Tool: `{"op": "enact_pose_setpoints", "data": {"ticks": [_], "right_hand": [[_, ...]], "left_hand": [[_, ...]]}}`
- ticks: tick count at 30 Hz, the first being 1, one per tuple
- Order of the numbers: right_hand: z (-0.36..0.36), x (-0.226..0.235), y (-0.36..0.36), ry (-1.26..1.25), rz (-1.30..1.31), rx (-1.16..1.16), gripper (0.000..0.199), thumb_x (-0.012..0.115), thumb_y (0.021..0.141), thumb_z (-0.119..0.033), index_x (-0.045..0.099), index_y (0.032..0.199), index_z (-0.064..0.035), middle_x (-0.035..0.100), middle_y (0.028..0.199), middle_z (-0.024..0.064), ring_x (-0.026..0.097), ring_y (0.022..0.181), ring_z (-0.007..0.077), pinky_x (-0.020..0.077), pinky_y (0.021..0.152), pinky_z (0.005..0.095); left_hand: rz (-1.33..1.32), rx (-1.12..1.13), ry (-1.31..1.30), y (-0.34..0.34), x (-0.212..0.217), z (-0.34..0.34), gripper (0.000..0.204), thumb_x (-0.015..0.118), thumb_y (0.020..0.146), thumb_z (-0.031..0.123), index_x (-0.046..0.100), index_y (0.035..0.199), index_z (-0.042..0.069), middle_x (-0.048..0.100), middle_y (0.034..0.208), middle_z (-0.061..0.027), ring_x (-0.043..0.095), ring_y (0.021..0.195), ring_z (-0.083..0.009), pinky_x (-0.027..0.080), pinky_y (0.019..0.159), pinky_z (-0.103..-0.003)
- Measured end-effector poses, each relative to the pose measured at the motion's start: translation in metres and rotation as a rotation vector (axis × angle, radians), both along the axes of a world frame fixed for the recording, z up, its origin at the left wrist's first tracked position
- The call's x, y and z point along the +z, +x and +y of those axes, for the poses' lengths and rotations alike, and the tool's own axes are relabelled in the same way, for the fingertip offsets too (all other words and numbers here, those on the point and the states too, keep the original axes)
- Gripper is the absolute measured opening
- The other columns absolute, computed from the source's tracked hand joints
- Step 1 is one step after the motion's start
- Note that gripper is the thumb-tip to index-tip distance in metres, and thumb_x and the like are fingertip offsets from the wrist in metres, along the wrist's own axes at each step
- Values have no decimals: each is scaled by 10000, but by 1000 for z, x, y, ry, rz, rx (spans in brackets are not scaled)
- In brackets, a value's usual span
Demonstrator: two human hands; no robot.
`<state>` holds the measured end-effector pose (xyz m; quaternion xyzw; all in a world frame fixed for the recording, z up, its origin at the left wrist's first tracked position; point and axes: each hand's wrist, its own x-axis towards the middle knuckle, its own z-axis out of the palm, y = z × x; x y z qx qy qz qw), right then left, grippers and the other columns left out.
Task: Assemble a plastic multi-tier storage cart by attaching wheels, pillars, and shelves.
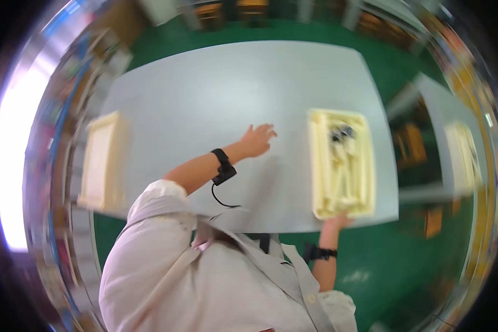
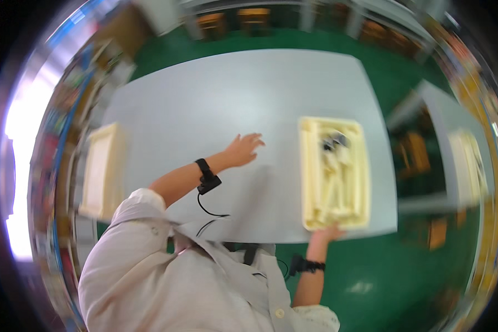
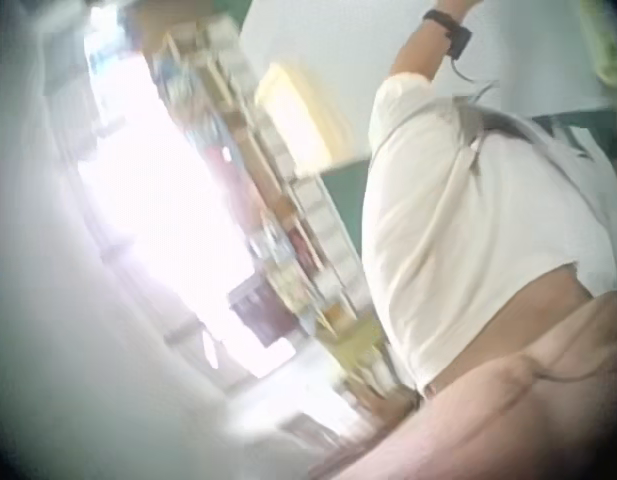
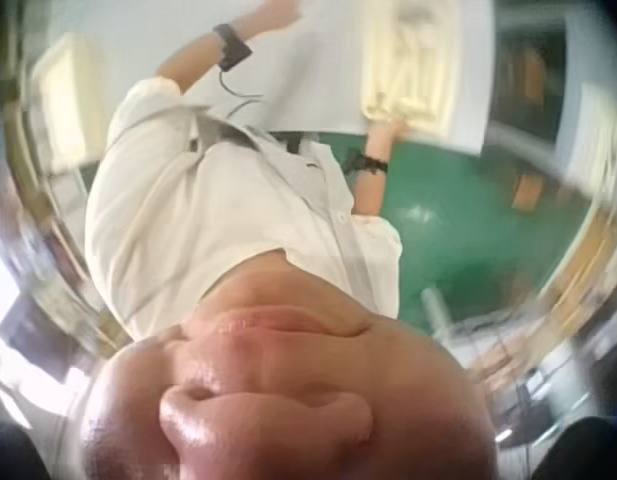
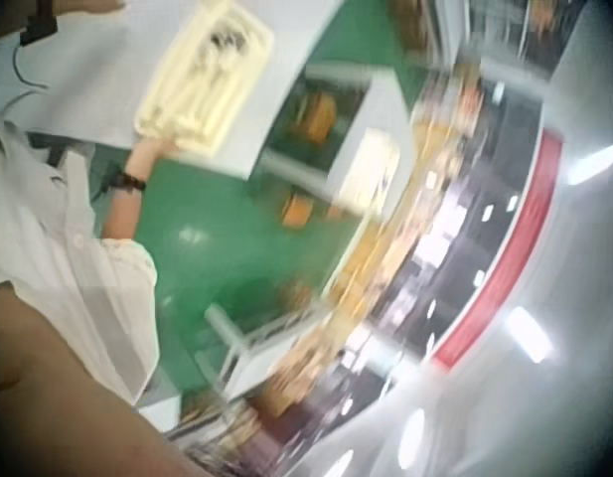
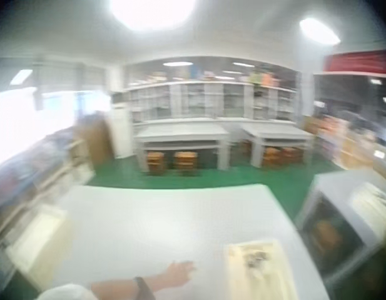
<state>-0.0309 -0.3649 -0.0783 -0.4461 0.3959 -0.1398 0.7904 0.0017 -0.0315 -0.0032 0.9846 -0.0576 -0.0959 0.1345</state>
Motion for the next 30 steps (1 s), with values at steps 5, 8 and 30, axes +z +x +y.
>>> {"op": "enact_pose_setpoints", "data": {"ticks": [5, 8, 30], "right_hand": [[-42, -27, 37, -137, -54, 126, 555, 495, 810, -134, 169, 1256, -73, 360, 1199, 229, 496, 950, 372, 483, 758, 533], [-72, -95, 46, -205, -88, 27, 425, 553, 772, -132, 360, 1143, -52, 489, 1030, 186, 526, 861, 319, 482, 672, 452], [17, 12, 2, -724, -192, -366, 388, 499, 737, -119, 406, 1100, -22, 529, 920, 174, 516, 844, 285, 424, 719, 395]], "left_hand": [[-94, 717, 229, -159, -8, 145, 576, 544, 733, 177, 319, 1256, 89, 197, 1353, -148, 170, 1260, -315, 168, 968, -582], [-260, 1129, 554, -294, 12, 247, 634, 557, 733, 233, 284, 1274, 45, 197, 1346, -166, 160, 1259, -324, 184, 967, -563], [-233, 1289, 181, -477, 42, 280, 564, 690, 598, 187, 514, 1131, 136, 527, 1119, -87, 487, 1039, -233, 402, 851, -335]]}}
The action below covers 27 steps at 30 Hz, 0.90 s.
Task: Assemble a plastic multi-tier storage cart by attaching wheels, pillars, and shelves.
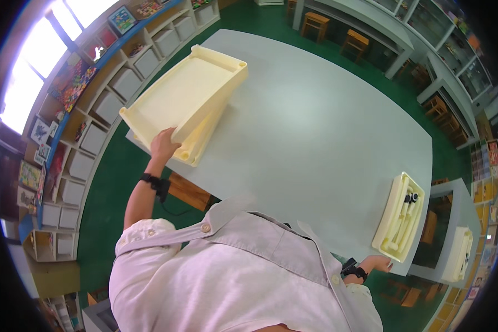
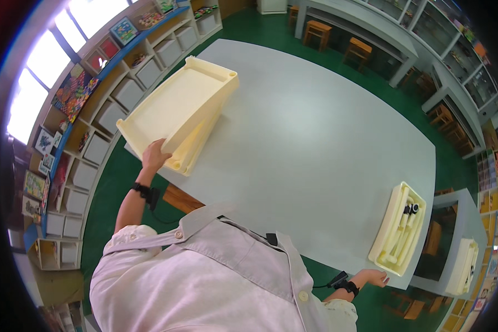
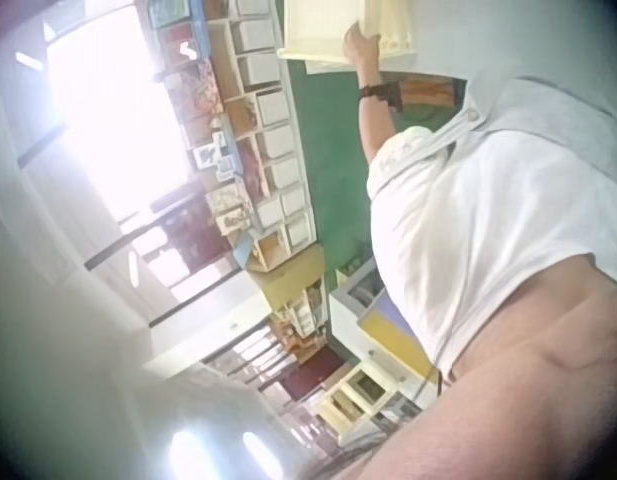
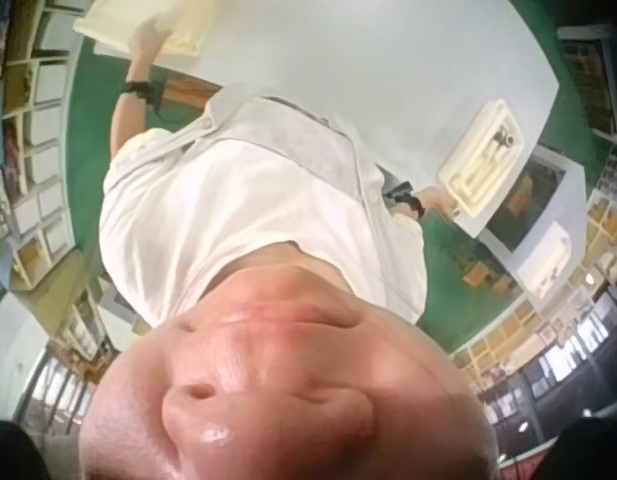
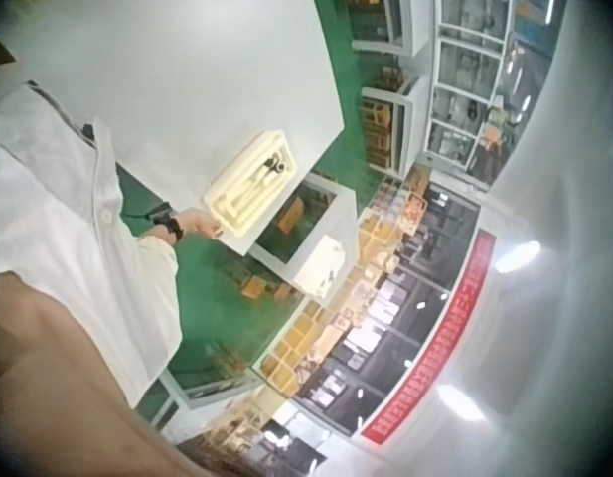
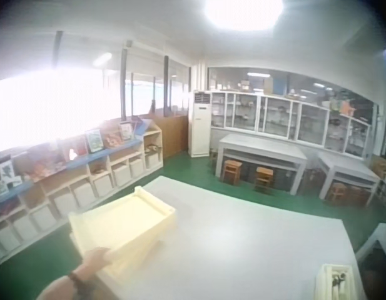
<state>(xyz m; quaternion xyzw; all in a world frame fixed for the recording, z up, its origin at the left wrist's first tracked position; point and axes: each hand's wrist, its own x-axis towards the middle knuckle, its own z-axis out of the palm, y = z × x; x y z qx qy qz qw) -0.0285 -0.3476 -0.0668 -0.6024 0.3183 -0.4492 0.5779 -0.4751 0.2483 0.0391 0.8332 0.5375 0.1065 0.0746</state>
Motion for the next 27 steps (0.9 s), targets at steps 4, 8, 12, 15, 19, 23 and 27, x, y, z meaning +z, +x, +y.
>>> {"op": "enact_pose_setpoints", "data": {"ticks": [4, 8, 12, 15, 19, 23, 27], "right_hand": [[-30, -13, 9, 32, 11, 190, 290, 485, 727, -114, 508, 966, 49, 551, 902, 159, 527, 799, 260, 428, 710, 358], [1, -32, 18, 99, -178, 384, 205, 467, 733, -96, 553, 890, 2, 573, 835, 101, 551, 775, 210, 453, 619, 306], [54, -21, 14, 253, 0, 664, 162, 453, 754, -130, 555, 856, -57, 588, 833, 50, 564, 790, 174, 420, 640, 281], [68, -14, 4, 173, 122, 965, 134, 479, 794, -152, 565, 850, -66, 589, 833, 44, 564, 796, 152, 405, 644, 251], [43, 5, -10, 83, 272, 1106, 138, 469, 824, -152, 574, 856, -68, 599, 801, 19, 568, 760, 106, 390, 648, 222], [-7, 8, -20, 118, 377, 1017, 154, 460, 842, -156, 581, 875, -66, 607, 784, 17, 586, 735, 106, 407, 638, 209], [-59, 26, -20, 64, 398, 957, 168, 454, 848, -150, 576, 876, -39, 609, 759, 38, 588, 709, 109, 415, 601, 196]], "left_hand": [[-92, -232, 101, 19, 25, -29, 572, 698, 587, 142, 517, 1130, 135, 540, 1098, -87, 500, 1010, -250, 394, 856, -332], [-186, -525, 23, 67, 38, -62, 576, 701, 596, 118, 510, 1138, 153, 525, 1136, -66, 491, 1040, -229, 415, 844, -313], [-141, -757, -103, 125, 8, -82, 579, 700, 597, 114, 508, 1140, 171, 517, 1152, -56, 498, 1038, -227, 431, 832, -312], [-49, -952, -259, 161, -19, -115, 569, 696, 598, 114, 512, 1132, 183, 520, 1149, -55, 515, 1015, -228, 443, 821, -314], [19, -1094, -294, 189, -60, -147, 544, 691, 597, 115, 522, 1108, 189, 529, 1137, -41, 520, 1012, -205, 466, 782, -312], [17, -1222, -318, 208, -80, -168, 464, 688, 602, 106, 544, 1038, 173, 545, 1113, 32, 501, 1048, -152, 487, 740, -290], [10, -1294, -294, 210, -94, -173, 443, 686, 598, 83, 547, 1011, 161, 547, 1107, 49, 493, 1060, -134, 482, 757, -281]]}}
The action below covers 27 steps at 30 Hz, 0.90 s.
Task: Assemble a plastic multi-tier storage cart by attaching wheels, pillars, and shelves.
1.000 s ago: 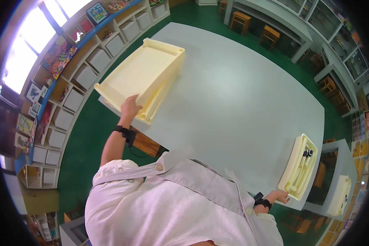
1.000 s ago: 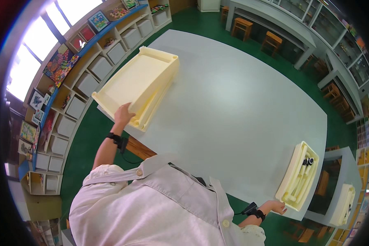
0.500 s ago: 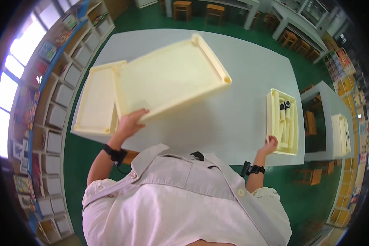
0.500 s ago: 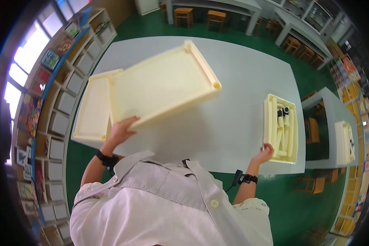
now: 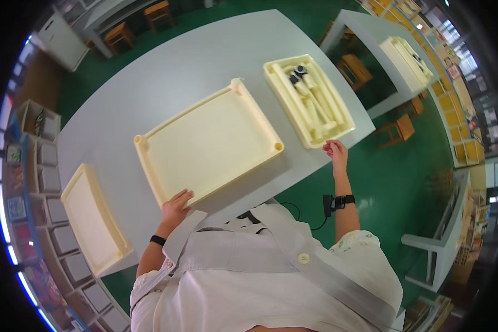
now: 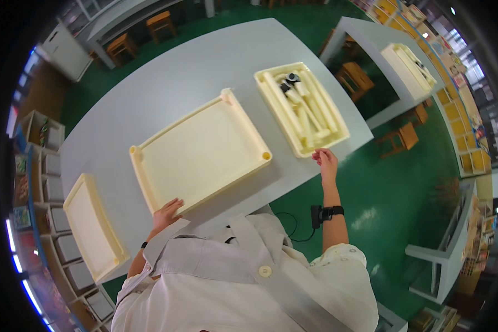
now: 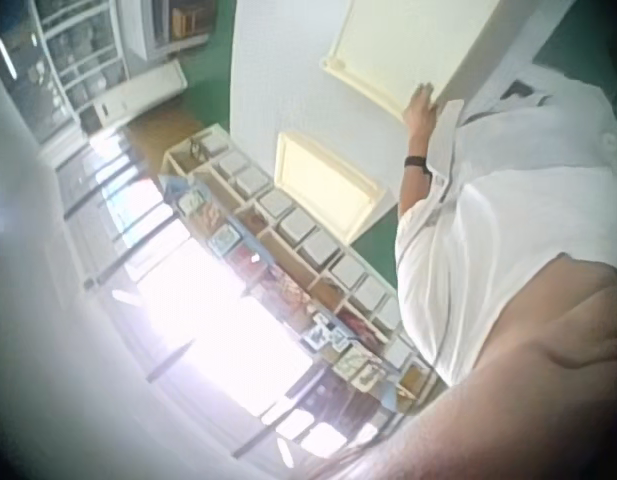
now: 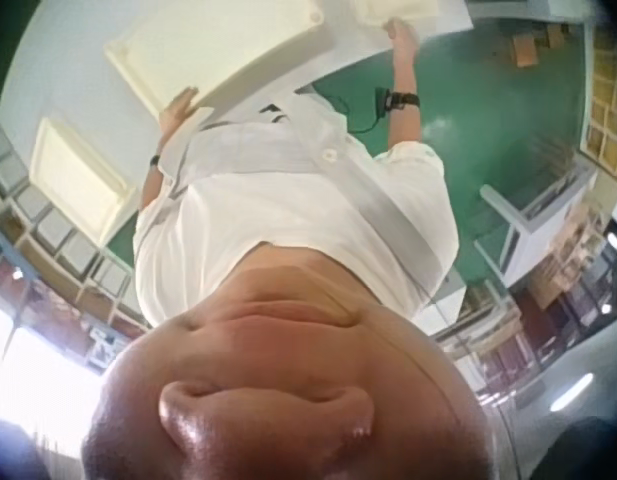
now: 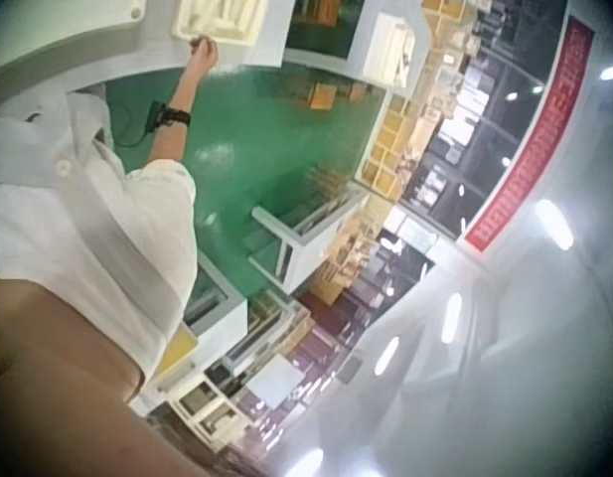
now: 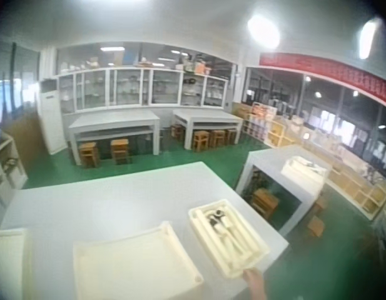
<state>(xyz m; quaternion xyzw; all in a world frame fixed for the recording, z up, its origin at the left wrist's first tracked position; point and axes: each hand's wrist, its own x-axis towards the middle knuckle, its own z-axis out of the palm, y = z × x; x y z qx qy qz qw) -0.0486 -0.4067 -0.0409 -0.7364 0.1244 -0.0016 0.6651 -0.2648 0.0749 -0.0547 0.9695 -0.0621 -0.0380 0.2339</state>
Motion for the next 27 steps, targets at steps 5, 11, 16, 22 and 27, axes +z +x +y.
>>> {"op": "enact_pose_setpoints", "data": {"ticks": [5, 11, 16, 22, 27], "right_hand": [[-23, 28, 48, -86, -76, -3, 171, 448, 844, -136, 574, 872, -24, 609, 753, 45, 589, 700, 113, 413, 594, 197], [-5, 17, 142, -242, -63, 284, 184, 475, 816, -147, 567, 875, 2, 601, 768, 91, 592, 721, 171, 454, 632, 267], [3, -42, 179, -852, 72, 328, 298, 491, 792, -234, 536, 965, 5, 603, 826, 160, 592, 744, 279, 454, 686, 342], [6, -38, 172, -980, 38, 312, 335, 506, 784, -290, 555, 940, 2, 600, 818, 186, 571, 757, 338, 441, 678, 395], [17, 0, 160, -1031, 33, 287, 302, 536, 780, -280, 554, 925, -16, 598, 861, 177, 567, 812, 335, 448, 697, 406]], "left_hand": [[2, -24, 44, 19, 6, -3, 439, 684, 587, 55, 550, 994, 151, 548, 1107, 41, 479, 1078, -142, 433, 845, -283], [137, 217, 252, 23, 21, -36, 556, 658, 633, 54, 445, 1132, 174, 388, 1277, 15, 357, 1182, -194, 285, 977, -428], [196, 324, 213, 21, 22, -46, 574, 629, 639, 36, 414, 1147, 193, 346, 1297, 28, 330, 1194, -185, 249, 984, -464], [188, 400, 203, 23, 23, -52, 548, 605, 621, 13, 446, 1112, 197, 385, 1266, 30, 358, 1173, -185, 254, 977, -454], [139, 413, 192, 21, 18, -51, 547, 594, 591, 6, 462, 1088, 192, 409, 1240, 27, 386, 1140, -201, 265, 957, -444]]}}
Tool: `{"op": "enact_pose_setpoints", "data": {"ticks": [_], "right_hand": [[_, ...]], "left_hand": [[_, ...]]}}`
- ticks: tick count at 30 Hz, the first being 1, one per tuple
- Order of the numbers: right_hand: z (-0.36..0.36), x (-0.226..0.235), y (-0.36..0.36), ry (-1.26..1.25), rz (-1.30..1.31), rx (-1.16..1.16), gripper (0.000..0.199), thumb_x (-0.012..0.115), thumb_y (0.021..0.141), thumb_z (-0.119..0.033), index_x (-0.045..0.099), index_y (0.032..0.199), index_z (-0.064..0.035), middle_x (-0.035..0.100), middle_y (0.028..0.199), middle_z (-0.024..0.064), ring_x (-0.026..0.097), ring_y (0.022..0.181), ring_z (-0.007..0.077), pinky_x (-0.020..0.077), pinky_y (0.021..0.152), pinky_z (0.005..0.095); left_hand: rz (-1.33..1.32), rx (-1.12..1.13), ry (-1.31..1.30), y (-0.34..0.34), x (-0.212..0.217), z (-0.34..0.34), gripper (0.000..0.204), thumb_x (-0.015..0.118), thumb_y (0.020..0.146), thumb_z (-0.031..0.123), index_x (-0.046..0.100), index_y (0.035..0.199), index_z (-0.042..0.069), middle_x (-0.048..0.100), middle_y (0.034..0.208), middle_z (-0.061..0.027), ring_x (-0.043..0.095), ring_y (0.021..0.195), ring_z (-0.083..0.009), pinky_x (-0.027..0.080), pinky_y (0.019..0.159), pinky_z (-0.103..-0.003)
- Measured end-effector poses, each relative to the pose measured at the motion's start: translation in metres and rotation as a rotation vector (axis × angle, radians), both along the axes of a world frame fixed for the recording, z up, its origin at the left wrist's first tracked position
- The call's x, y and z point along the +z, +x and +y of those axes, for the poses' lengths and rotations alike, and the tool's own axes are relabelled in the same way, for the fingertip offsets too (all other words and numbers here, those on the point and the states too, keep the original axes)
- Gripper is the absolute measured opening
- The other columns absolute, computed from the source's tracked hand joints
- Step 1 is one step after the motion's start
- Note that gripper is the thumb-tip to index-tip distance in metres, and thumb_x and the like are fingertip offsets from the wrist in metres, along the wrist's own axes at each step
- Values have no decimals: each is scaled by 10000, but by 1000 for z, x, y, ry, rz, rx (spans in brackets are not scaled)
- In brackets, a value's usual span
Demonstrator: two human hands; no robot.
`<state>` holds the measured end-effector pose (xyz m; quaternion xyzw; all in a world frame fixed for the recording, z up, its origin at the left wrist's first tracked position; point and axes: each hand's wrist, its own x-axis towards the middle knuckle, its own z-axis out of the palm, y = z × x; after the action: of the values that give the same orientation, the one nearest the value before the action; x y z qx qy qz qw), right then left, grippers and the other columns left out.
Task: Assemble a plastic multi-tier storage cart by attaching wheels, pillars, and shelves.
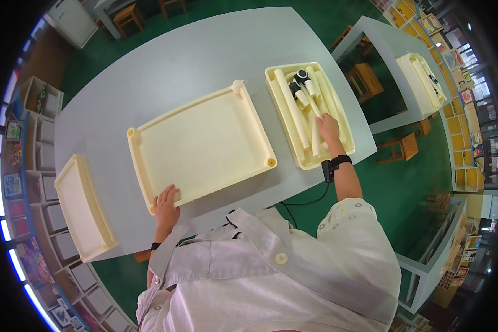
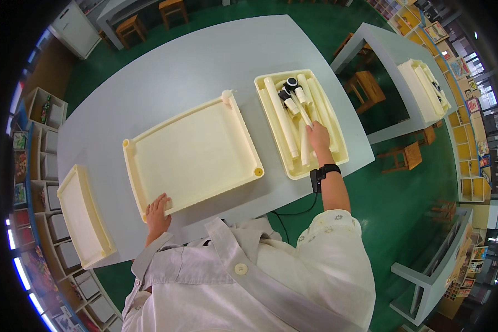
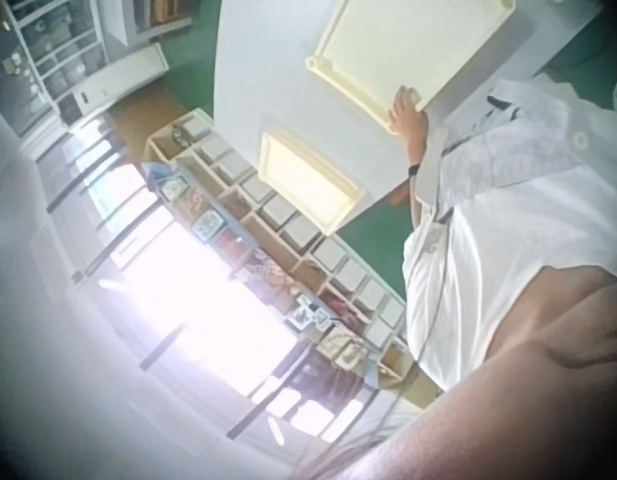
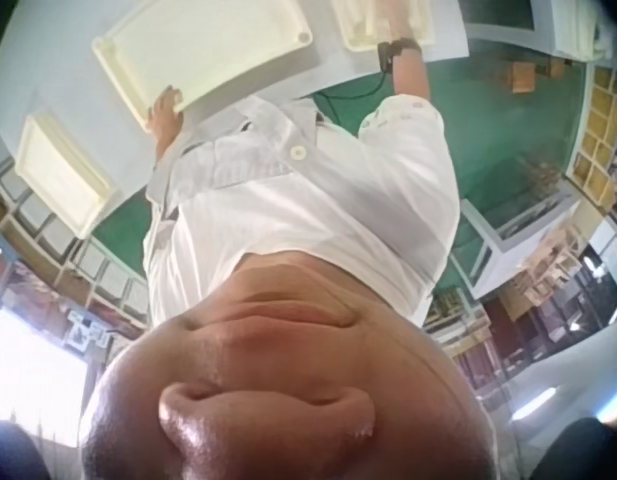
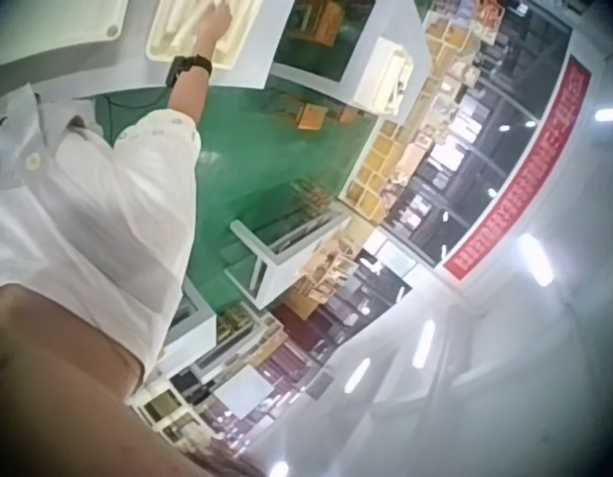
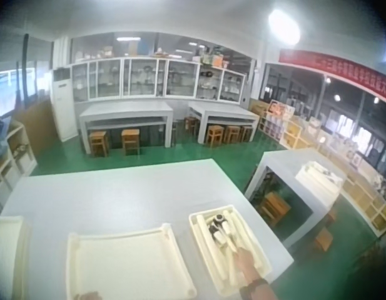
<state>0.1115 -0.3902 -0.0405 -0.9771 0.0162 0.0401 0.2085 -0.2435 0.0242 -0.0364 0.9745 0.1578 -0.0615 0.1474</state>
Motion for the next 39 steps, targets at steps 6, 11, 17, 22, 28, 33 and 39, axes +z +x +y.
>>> {"op": "enact_pose_setpoints", "data": {"ticks": [6, 11, 17, 22, 28, 33, 39], "right_hand": [[8, 22, -8, -29, 24, -18, 272, 560, 772, -262, 554, 917, -33, 599, 839, 182, 574, 787, 333, 453, 666, 415], [11, 37, -15, -214, -45, 11, 232, 553, 782, -247, 524, 915, -60, 600, 811, 173, 577, 761, 339, 461, 637, 416], [16, 49, -23, -331, -82, 18, 198, 535, 795, -230, 491, 880, -56, 595, 762, 158, 576, 751, 347, 461, 620, 427], [14, 55, -30, -319, -32, -2, 231, 509, 816, -254, 499, 901, -39, 600, 798, 152, 582, 777, 332, 464, 646, 418], [-12, 46, -24, -71, -147, 55, 266, 518, 801, -253, 522, 860, 6, 589, 799, 202, 555, 828, 373, 440, 678, 428], [-36, 43, -9, 370, 140, -95, 238, 499, 818, -259, 540, 836, -25, 525, 609, 101, 498, 488, 220, 382, 431, 338], [-23, 78, -26, 801, 349, -228, 230, 450, 865, -279, 524, 884, -63, 349, 507, -42, 261, 345, 46, 214, 317, 210]], "left_hand": [[-28, 3, -12, 2, 2, 1, 543, 597, 570, 11, 473, 1070, 180, 424, 1224, 19, 399, 1123, -207, 272, 947, -429], [-39, 6, -8, 1, 3, 0, 535, 590, 573, 7, 474, 1069, 173, 429, 1220, 13, 399, 1123, -203, 271, 942, -414], [-49, -16, -10, 1, 2, 2, 538, 589, 573, 12, 470, 1076, 160, 427, 1222, 3, 392, 1130, -198, 265, 947, -402], [-75, -23, -21, 0, 1, 2, 535, 586, 575, 16, 470, 1076, 161, 426, 1222, 2, 390, 1131, -197, 270, 943, -402], [-92, -31, -16, -1, -1, 2, 522, 578, 576, 16, 474, 1068, 158, 430, 1220, -4, 397, 1126, -202, 278, 938, -411], [-116, -42, -19, 0, -4, 4, 517, 576, 574, 15, 477, 1062, 155, 435, 1217, -5, 404, 1121, -206, 285, 929, -411], [-123, -37, 13, -1, -8, 9, 542, 590, 549, 10, 474, 1054, 168, 435, 1217, 12, 403, 1123, -196, 288, 930, -371]]}}
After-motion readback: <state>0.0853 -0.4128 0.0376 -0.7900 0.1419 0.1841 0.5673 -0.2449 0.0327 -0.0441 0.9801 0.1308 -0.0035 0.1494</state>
